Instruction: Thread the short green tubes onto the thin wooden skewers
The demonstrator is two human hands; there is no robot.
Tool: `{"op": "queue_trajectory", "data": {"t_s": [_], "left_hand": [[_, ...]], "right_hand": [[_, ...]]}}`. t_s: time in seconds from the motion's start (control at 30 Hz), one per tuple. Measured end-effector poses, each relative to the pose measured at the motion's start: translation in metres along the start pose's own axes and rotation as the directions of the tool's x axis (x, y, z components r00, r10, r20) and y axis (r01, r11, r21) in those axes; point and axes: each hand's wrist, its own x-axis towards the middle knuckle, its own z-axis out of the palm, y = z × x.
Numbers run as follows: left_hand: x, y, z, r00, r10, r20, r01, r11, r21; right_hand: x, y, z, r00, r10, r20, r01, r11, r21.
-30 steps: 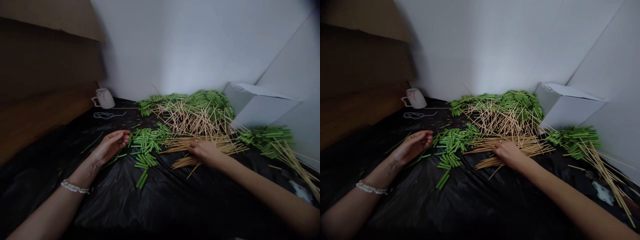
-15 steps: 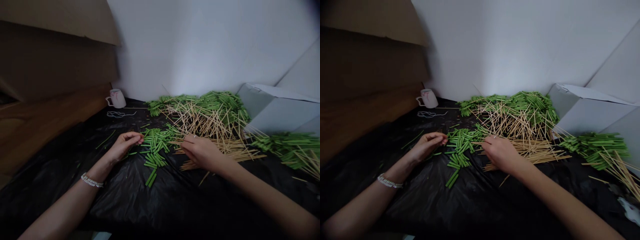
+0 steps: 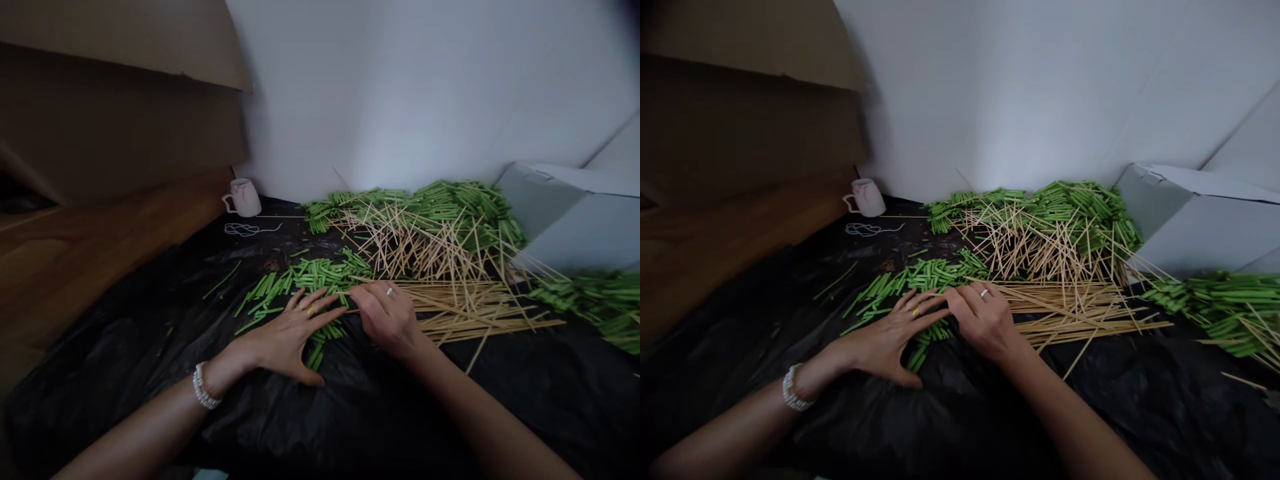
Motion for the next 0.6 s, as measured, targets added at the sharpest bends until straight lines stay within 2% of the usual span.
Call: {"op": "queue_trajectory", "data": {"t_s": [0.1,0.2,0.3,0.4,0.47,0.5,0.6], "left_hand": [[-0.001,-0.004,-0.002,0.999,-0.018,-0.042,0.018,1.000,-0.006],[-0.003,-0.019,-0.007,0.983,-0.072,-0.171,0.069,0.997,-0.021],[-0.006,-0.037,-0.013,0.925,-0.153,-0.348,0.153,0.988,-0.028],[-0.007,-0.048,-0.016,0.862,-0.184,-0.472,0.171,0.983,-0.071],[-0.007,-0.047,-0.018,0.849,-0.178,-0.498,0.152,0.984,-0.092],[-0.006,-0.045,-0.018,0.855,-0.169,-0.490,0.142,0.986,-0.093],[-0.004,-0.038,-0.017,0.901,-0.134,-0.413,0.119,0.991,-0.063]], "right_hand": [[-0.009,-0.001,0.007,0.996,-0.015,0.084,0.015,1.000,0.002],[-0.013,-0.005,0.014,0.984,0.017,0.175,-0.022,0.999,0.030],[-0.016,-0.007,0.020,0.962,0.088,0.257,-0.106,0.993,0.058],[-0.017,-0.007,0.022,0.938,0.122,0.325,-0.149,0.987,0.059],[-0.019,-0.007,0.023,0.933,0.120,0.340,-0.149,0.987,0.062],[-0.019,-0.008,0.023,0.932,0.117,0.343,-0.148,0.987,0.065],[-0.019,-0.009,0.023,0.932,0.123,0.341,-0.157,0.985,0.075]]}}
